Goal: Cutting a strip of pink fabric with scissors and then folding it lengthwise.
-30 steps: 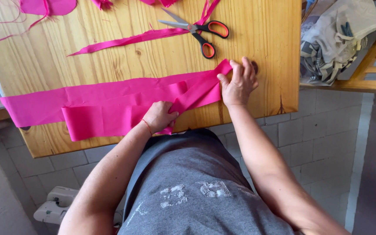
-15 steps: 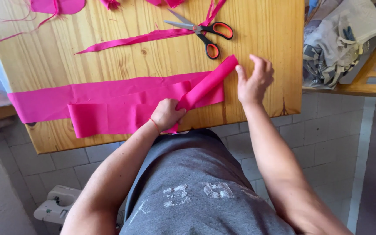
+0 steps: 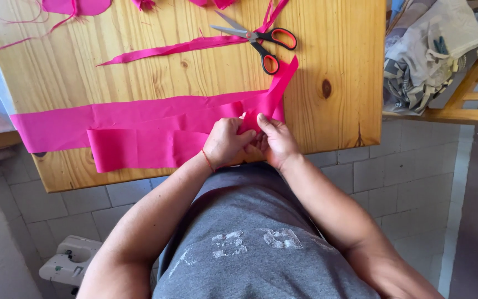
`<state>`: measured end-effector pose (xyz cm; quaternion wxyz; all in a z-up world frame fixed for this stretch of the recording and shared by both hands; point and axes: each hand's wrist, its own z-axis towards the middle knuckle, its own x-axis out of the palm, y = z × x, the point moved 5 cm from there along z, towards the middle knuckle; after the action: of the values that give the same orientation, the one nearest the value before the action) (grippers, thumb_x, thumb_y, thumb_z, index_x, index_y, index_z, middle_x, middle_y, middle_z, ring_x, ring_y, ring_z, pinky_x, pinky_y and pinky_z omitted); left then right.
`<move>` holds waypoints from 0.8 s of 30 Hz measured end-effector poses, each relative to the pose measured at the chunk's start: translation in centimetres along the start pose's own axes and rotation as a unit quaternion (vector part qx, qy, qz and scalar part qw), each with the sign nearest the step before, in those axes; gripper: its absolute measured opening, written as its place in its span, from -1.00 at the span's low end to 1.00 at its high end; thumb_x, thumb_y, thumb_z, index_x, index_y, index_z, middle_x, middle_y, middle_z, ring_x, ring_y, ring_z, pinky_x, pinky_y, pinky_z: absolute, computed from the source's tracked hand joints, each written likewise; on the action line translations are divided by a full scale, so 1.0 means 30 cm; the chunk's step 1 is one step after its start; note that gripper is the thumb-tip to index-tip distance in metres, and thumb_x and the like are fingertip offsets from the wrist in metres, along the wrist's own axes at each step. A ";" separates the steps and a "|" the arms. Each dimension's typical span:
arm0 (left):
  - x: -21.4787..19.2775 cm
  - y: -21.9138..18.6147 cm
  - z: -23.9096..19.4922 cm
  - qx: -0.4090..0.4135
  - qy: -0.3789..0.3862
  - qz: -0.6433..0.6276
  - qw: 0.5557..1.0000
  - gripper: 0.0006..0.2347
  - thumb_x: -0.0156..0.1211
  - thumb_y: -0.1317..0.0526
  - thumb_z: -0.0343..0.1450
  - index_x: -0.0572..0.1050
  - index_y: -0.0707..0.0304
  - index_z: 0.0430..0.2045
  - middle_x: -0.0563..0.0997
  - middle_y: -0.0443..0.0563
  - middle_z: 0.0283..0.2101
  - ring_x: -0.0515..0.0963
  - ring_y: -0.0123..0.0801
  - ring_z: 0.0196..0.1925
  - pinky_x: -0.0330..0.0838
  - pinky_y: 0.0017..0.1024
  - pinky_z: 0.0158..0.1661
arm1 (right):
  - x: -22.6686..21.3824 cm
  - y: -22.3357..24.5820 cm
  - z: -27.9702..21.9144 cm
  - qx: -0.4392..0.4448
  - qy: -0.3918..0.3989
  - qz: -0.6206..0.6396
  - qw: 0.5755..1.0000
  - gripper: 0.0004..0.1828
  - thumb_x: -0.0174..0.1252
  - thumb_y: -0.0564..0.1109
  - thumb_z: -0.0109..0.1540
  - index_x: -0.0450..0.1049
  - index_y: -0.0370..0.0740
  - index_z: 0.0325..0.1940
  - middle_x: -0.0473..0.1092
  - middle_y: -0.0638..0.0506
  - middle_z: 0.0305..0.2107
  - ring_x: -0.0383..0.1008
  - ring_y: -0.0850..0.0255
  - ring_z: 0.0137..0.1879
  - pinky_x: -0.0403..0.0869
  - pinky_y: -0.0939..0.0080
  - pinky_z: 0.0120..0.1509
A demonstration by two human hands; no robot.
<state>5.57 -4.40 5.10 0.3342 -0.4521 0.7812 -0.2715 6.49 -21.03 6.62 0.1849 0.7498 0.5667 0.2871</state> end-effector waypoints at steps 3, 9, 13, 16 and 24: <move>-0.035 -0.049 -0.026 0.012 -0.007 -0.007 1.000 -0.64 0.48 -0.10 0.55 0.76 0.26 -0.38 0.82 0.11 -0.44 0.88 0.10 -0.16 0.72 -0.07 -0.09 | -0.040 0.006 0.055 -0.014 0.024 -0.005 1.000 -0.73 0.60 0.06 0.42 0.70 -0.12 -0.12 0.65 -0.05 -0.38 0.76 0.09 -0.30 0.80 0.01 -0.14; -0.093 -0.186 -0.119 0.058 0.017 -0.111 0.992 -0.77 0.45 0.12 0.59 0.79 0.12 -0.48 0.84 -0.10 -0.53 0.80 -0.39 -0.55 0.65 -0.49 -0.41 | -0.143 0.034 0.132 -0.117 0.028 -0.030 0.992 -0.76 0.52 -0.01 0.48 0.68 -0.15 -0.16 0.67 -0.20 -0.42 0.79 -0.08 -0.39 0.83 -0.07 -0.19; -0.135 -0.209 -0.138 0.125 0.035 -0.060 0.990 -0.84 0.67 0.10 0.47 0.84 0.14 -0.40 0.83 -0.07 -0.51 0.87 -0.33 -0.41 0.72 -0.40 -0.25 | -0.126 0.201 0.052 -0.213 0.028 -0.030 0.976 -0.79 0.46 0.03 0.51 0.68 -0.09 -0.13 0.66 -0.11 -0.42 0.78 0.01 -0.41 0.82 0.05 -0.26; -0.167 -0.183 -0.140 0.145 0.035 -0.023 0.989 -0.84 0.68 0.08 0.44 0.83 0.10 -0.38 0.83 -0.07 -0.49 0.89 -0.28 -0.32 0.73 -0.32 -0.16 | -0.073 0.368 -0.066 -0.236 0.023 0.010 0.971 -0.84 0.43 0.03 0.51 0.67 -0.02 -0.08 0.70 -0.13 -0.33 0.81 -0.02 -0.31 0.85 0.05 -0.21; -0.219 -0.138 -0.183 0.168 -0.007 0.022 0.986 -0.84 0.68 0.05 0.43 0.82 0.04 -0.36 0.84 -0.04 -0.44 0.90 -0.09 -0.22 0.74 -0.21 -0.09 | -0.203 0.576 -0.089 -0.282 0.003 0.062 0.957 -0.91 0.39 0.06 0.54 0.69 0.09 0.04 0.77 -0.21 -0.09 0.90 -0.21 0.00 0.96 -0.23 0.06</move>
<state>5.95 0.27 13.36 0.4168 -0.3743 0.7319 -0.3879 16.47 -31.99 17.73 0.3691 0.6999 0.4156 0.4485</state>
